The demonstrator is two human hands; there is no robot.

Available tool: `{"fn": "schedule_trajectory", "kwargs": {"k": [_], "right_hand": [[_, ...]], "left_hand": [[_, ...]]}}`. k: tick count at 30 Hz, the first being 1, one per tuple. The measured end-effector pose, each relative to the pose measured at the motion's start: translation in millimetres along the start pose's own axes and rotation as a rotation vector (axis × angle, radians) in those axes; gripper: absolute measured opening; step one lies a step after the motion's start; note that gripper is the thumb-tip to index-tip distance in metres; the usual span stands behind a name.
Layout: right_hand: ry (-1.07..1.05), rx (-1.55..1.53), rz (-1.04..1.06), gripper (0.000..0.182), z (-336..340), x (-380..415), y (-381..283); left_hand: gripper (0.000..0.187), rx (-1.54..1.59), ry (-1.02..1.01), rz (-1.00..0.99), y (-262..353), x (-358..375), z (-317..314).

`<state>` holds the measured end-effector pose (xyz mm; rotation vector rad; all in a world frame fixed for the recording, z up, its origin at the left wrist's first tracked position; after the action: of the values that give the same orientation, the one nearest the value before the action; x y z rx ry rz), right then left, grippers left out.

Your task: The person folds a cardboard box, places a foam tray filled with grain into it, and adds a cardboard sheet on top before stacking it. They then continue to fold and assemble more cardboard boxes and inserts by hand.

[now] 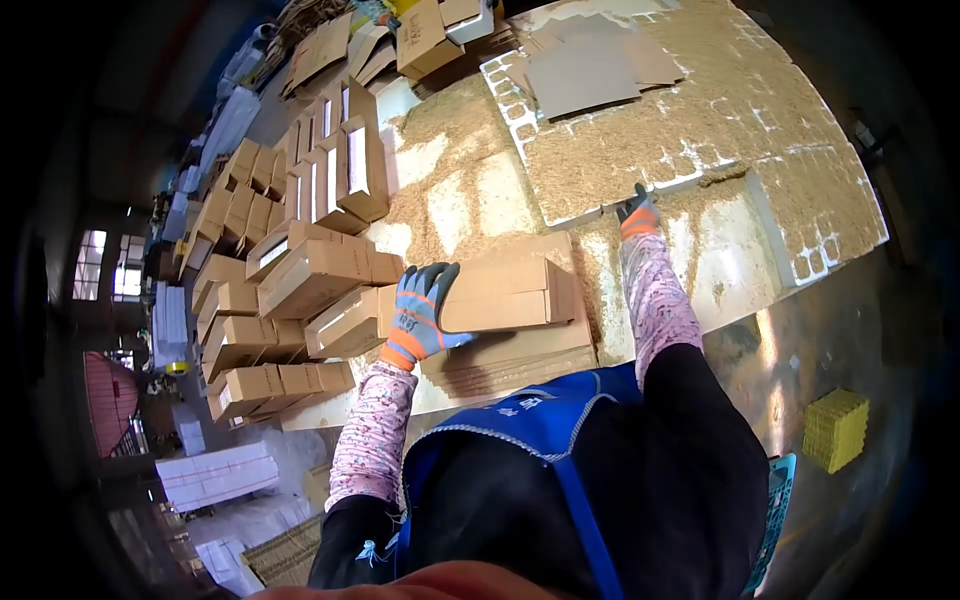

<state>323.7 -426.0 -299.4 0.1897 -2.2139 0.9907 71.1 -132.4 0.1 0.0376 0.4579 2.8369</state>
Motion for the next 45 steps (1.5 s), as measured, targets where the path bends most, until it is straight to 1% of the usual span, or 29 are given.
{"fn": "schedule_trajectory", "kwargs": {"k": [2,4,5,6,8,9,11,12,14,15,16,18,20,22,24,25,26,27,28,30,31,32,34,35,36,38,41,44,45], "right_hand": [[0.0,-0.159,-0.065,0.031,-3.6,-21.2,0.0],[0.145,-0.19,-0.3,0.028,-8.2,-38.2,-2.4],[0.028,-0.186,-0.291,0.036,-11.5,-27.6,-7.7],[0.126,-0.172,-0.306,0.041,-17.1,-17.0,-13.3],[-0.093,0.205,-0.022,0.056,-7.8,-20.7,-6.8],[-0.102,0.207,-0.02,0.056,-13.9,-6.7,-16.5],[-0.022,0.336,-0.212,0.063,-21.6,21.2,-38.4],[-0.039,0.342,-0.201,0.063,-20.7,21.6,-36.2],[-0.367,0.391,0.053,0.069,-28.8,12.1,-36.2],[-0.275,0.013,-0.359,0.083,-34.3,9.0,-45.7],[-0.382,0.603,0.062,0.094,-30.2,18.9,-46.3],[-0.568,1.05,0.504,0.098,-9.0,21.3,-47.7],[-0.516,1.201,0.721,0.097,17.5,25.9,-47.9],[-0.498,0.438,0.049,0.097,35.6,56.2,-54.3],[-0.5,1.086,0.784,0.095,85.8,89.6,-54.4],[-0.434,1.257,0.944,0.094,104.8,106.0,-58.4],[-0.357,1.427,1.097,0.094,126.1,119.4,-62.5],[-0.393,1.331,1.202,0.094,156.8,95.3,-52.7],[-0.4,1.288,1.161,0.094,167.2,114.9,-54.9],[-0.325,1.34,1.121,0.089,181.0,161.0,-61.0],[-0.305,1.354,1.169,0.086,188.5,171.2,-59.8],[-0.343,1.225,1.258,0.071,189.7,183.6,-55.8],[-0.606,0.787,0.692,0.061,197.1,167.5,-43.6],[-0.691,0.394,0.346,0.058,151.7,233.7,-50.7],[-0.659,-0.025,0.016,0.054,101.4,307.1,-58.9],[-0.686,0.027,0.091,0.051,88.0,327.3,-49.8],[-0.635,0.121,0.137,0.05,64.6,357.0,-36.6],[-0.56,0.448,0.453,0.048,51.5,371.9,-17.6],[-0.521,0.523,0.474,0.051,45.9,375.2,-13.9]], "left_hand": [[0.094,-0.009,-0.005,0.013,1.9,-0.5,0.7],[0.093,-0.016,0.005,0.021,3.6,-1.2,1.3],[0.093,-0.012,0.0,0.027,4.0,-1.0,1.3],[0.092,-0.009,-0.004,0.03,4.1,-2.1,2.3],[0.092,-0.014,0.0,0.039,5.5,-3.1,4.9],[0.091,-0.004,0.02,0.014,5.4,-4.1,5.7],[0.09,0.006,0.05,-0.008,6.7,-0.9,4.2],[0.09,-0.007,0.052,-0.014,6.1,1.3,3.0],[0.09,-0.032,0.085,-0.018,4.5,4.0,3.5],[0.09,-0.043,0.081,-0.031,5.9,7.6,2.1],[0.09,-0.056,0.08,-0.05,6.9,9.1,2.3],[0.092,-0.086,0.093,-0.06,7.5,12.3,4.6],[0.096,-0.177,-0.047,-0.061,7.4,15.6,2.6],[0.1,-0.222,-0.1,-0.077,10.1,17.9,9.0],[0.099,-0.173,-0.212,-0.073,8.1,21.2,8.9],[0.097,-0.138,-0.218,-0.014,13.9,24.4,19.8],[0.097,-0.072,-0.154,0.081,12.6,28.6,27.3],[0.092,0.197,0.01,0.085,1.1,34.9,32.6],[0.088,0.465,0.164,0.089,-15.9,43.4,34.9],[0.067,1.297,0.347,0.171,-44.8,58.1,25.1],[0.057,1.685,0.29,0.261,-73.7,60.7,7.2],[0.048,2.073,0.222,0.364,-96.9,62.4,-8.6],[0.042,2.452,0.037,0.342,-93.6,74.7,-10.7],[0.043,2.402,0.167,0.375,-96.2,74.9,-23.2],[0.043,2.414,0.142,0.383,-104.7,75.2,-40.8],[0.043,2.627,0.009,0.456,-118.7,74.7,-76.7],[0.042,2.557,0.026,0.476,-92.9,77.9,-78.5],[0.042,2.595,0.001,0.463,-84.5,81.8,-79.4],[0.042,2.536,-0.001,0.432,-87.0,83.2,-82.4]]}}
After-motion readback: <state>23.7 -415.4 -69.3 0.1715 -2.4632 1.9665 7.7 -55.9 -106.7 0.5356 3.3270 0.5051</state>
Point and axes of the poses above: each hand's wrist, its own x-axis away from the middle knuckle, its own z-axis out of the back of the hand, y = z × x, the point moved 2 cm from there along -x, towards the middle knuckle, and after that the axes turned 10 degrees about x, right-handed, at the moved point
